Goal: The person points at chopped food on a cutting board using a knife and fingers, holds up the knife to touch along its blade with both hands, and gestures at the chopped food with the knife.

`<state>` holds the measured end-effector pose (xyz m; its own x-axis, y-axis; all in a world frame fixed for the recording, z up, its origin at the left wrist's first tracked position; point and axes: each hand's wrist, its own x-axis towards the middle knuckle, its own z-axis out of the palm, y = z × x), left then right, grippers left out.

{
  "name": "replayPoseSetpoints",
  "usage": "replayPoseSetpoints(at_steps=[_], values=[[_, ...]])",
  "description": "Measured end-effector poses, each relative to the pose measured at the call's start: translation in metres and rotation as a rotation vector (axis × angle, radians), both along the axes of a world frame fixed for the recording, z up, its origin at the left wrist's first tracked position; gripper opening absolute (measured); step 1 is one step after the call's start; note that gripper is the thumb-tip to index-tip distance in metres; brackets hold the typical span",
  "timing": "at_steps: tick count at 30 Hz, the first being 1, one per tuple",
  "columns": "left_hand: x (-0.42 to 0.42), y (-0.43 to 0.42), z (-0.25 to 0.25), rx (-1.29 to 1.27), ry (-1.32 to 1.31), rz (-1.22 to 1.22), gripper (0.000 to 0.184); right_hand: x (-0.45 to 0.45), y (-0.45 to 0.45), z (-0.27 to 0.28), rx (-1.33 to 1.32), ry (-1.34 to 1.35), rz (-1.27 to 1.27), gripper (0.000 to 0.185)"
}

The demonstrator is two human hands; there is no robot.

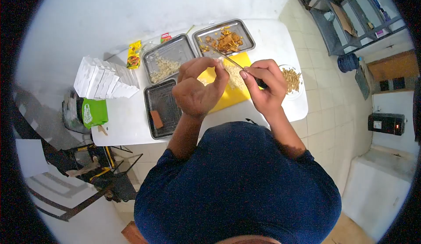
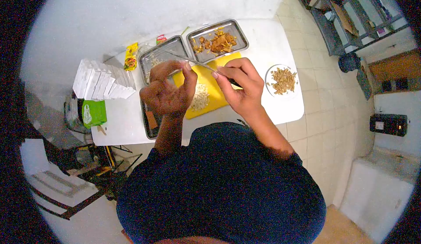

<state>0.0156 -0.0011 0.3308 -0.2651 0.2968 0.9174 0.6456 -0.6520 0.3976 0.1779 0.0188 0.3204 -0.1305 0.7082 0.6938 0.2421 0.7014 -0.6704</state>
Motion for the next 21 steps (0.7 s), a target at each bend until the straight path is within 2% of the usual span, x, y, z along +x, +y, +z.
replayPoseSetpoints(at_steps=[2,5,21], values=[[0.0033,0.004,-0.0017,0.042,-0.067,-0.054,0.041,-0.0014,0.0014,0.0061,0.027,0.017,0.008,0.013],[0.0041,0.0035,-0.0007,0.039,-0.032,-0.057,0.046,-0.0017,-0.0014,0.0092,-0.008,0.012,0.02,0.013],[0.001,-0.0022,0.0028,0.0,-0.014,-0.078,0.045,-0.0011,0.0,0.0085,0.035,-0.014,0.025,0.013]])
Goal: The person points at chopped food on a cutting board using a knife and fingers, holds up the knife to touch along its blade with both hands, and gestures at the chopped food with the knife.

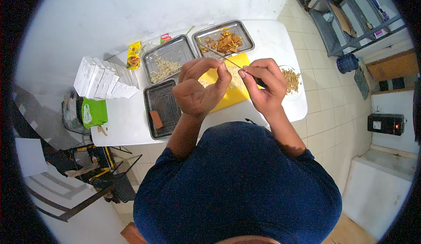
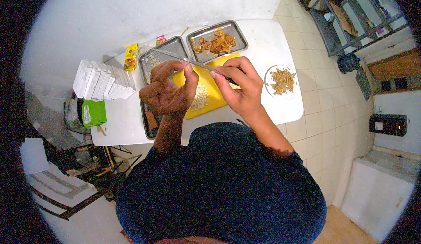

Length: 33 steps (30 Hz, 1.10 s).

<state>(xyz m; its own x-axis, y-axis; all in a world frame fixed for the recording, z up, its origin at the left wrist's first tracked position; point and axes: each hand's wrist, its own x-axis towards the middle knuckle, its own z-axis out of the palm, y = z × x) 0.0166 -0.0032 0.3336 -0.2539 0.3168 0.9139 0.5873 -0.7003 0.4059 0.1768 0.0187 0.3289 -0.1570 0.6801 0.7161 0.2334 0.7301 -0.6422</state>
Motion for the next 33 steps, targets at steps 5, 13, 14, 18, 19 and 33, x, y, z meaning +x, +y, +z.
replayPoseSetpoints(at_steps=[5,13,14,18,19,33], values=[[-0.001,-0.004,0.005,-0.074,0.019,0.024,0.046,0.0,-0.003,0.004,-0.001,0.009,-0.008,0.013],[0.003,0.002,-0.002,-0.006,-0.058,-0.024,0.049,-0.002,-0.001,0.005,-0.003,0.007,0.004,0.013],[0.003,0.002,-0.001,-0.002,-0.079,-0.031,0.049,-0.003,-0.002,0.005,-0.006,0.004,0.003,0.013],[0.0,0.0,0.001,-0.003,0.007,0.042,0.05,-0.004,-0.001,0.0,-0.015,-0.01,0.008,0.014],[-0.001,0.001,0.001,0.013,0.013,0.055,0.05,-0.004,0.0,-0.003,-0.023,-0.02,0.007,0.013],[0.002,0.035,-0.054,-0.336,-0.489,-0.187,0.037,0.004,0.014,-0.023,-0.149,-0.066,-0.078,0.009]])
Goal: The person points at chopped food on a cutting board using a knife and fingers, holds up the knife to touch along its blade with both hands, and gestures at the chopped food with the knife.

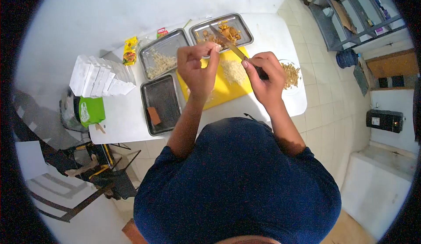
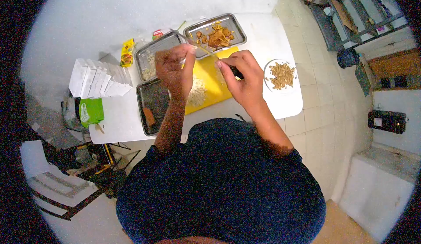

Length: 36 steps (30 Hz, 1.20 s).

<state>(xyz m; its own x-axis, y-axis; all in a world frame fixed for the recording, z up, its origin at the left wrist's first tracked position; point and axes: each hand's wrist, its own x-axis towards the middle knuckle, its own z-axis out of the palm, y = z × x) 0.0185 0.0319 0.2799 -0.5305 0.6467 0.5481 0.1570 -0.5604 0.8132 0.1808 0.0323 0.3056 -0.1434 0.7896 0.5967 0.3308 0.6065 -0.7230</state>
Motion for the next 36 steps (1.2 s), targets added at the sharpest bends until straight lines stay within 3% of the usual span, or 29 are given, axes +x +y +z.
replayPoseSetpoints(at_steps=[2,4,7,10,15,19,22,25,28,31,34,36], values=[[-0.005,0.004,-0.027,-0.239,-0.074,-0.15,0.035,0.009,0.003,-0.012,-0.062,-0.061,-0.002,0.009],[-0.011,0.01,-0.063,-0.317,0.053,-0.209,0.028,0.022,0.006,-0.03,-0.183,-0.186,-0.011,0.01],[-0.008,0.012,-0.096,-0.421,-0.175,-0.377,0.014,0.039,0.008,-0.068,-0.324,-0.262,-0.03,0.011],[-0.009,0.012,-0.107,-0.504,0.188,-0.323,0.008,0.051,0.006,-0.104,-0.421,-0.285,-0.045,0.014],[-0.008,0.017,-0.133,-0.485,0.248,-0.345,0.011,0.058,0.006,-0.153,-0.417,-0.457,-0.066,0.017],[-0.012,0.011,-0.142,-0.593,0.413,-0.246,0.015,0.05,0.002,-0.167,-0.774,-0.15,0.043,0.018],[-0.009,0.007,-0.173,-0.73,0.24,-0.319,0.025,0.043,0.005,-0.161,-1.022,0.057,0.145,0.017],[-0.007,-0.001,-0.189,-1.036,-0.278,-0.727,0.037,0.035,0.012,-0.153,-1.274,0.41,0.307,0.014],[0.0,-0.011,-0.186,-0.982,-0.617,-1.061,0.048,0.034,0.017,-0.158,-1.404,0.639,0.399,0.017],[0.019,-0.021,-0.171,-0.799,-0.626,-1.006,0.049,0.036,0.019,-0.171,-1.577,0.987,0.497,0.017],[0.029,-0.025,-0.169,-0.689,-0.362,-0.897,0.046,0.042,0.017,-0.181,-1.638,1.042,0.579,0.016],[0.028,-0.022,-0.181,-0.733,-0.332,-0.852,0.041,0.043,0.015,-0.185,-1.628,0.994,0.652,0.017]])
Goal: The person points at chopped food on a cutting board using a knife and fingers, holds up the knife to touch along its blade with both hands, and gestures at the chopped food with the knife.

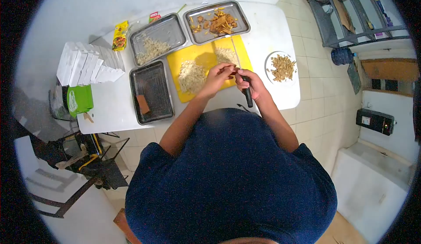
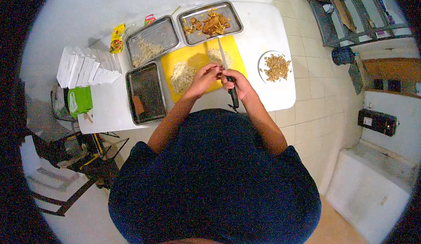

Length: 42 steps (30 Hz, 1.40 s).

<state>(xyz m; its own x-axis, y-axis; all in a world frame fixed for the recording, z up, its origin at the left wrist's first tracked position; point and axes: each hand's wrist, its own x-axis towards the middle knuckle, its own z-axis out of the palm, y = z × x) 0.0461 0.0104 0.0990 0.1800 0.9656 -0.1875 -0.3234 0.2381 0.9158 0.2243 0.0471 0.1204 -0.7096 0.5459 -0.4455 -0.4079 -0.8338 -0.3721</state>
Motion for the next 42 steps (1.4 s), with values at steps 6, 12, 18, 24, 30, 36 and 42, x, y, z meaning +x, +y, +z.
replayPoseSetpoints(at_steps=[6,12,18,24,30,36,42], values=[[-0.01,0.004,-0.017,-0.138,-0.079,0.303,0.035,-0.012,-0.009,0.03,0.205,-0.322,0.086,0.016],[-0.018,-0.008,0.01,0.472,1.042,0.178,0.069,-0.016,-0.014,0.002,0.655,-0.857,0.228,0.037],[-0.019,-0.006,0.01,0.391,1.366,-0.046,0.088,-0.012,-0.015,0.036,0.642,-0.931,0.373,0.063],[-0.035,0.01,-0.017,0.203,1.313,0.057,0.095,0.016,-0.021,0.039,0.816,-0.892,0.331,0.073],[-0.056,-0.011,-0.053,0.086,1.275,0.083,0.097,0.004,-0.035,-0.006,1.272,-1.077,0.313,0.057],[-0.054,-0.046,-0.07,0.037,1.33,0.058,0.094,-0.006,-0.056,-0.091,1.359,-1.138,0.256,0.036],[-0.049,-0.072,-0.076,0.063,1.438,-0.008,0.088,-0.003,-0.068,-0.122,1.344,-1.259,0.375,0.036]])
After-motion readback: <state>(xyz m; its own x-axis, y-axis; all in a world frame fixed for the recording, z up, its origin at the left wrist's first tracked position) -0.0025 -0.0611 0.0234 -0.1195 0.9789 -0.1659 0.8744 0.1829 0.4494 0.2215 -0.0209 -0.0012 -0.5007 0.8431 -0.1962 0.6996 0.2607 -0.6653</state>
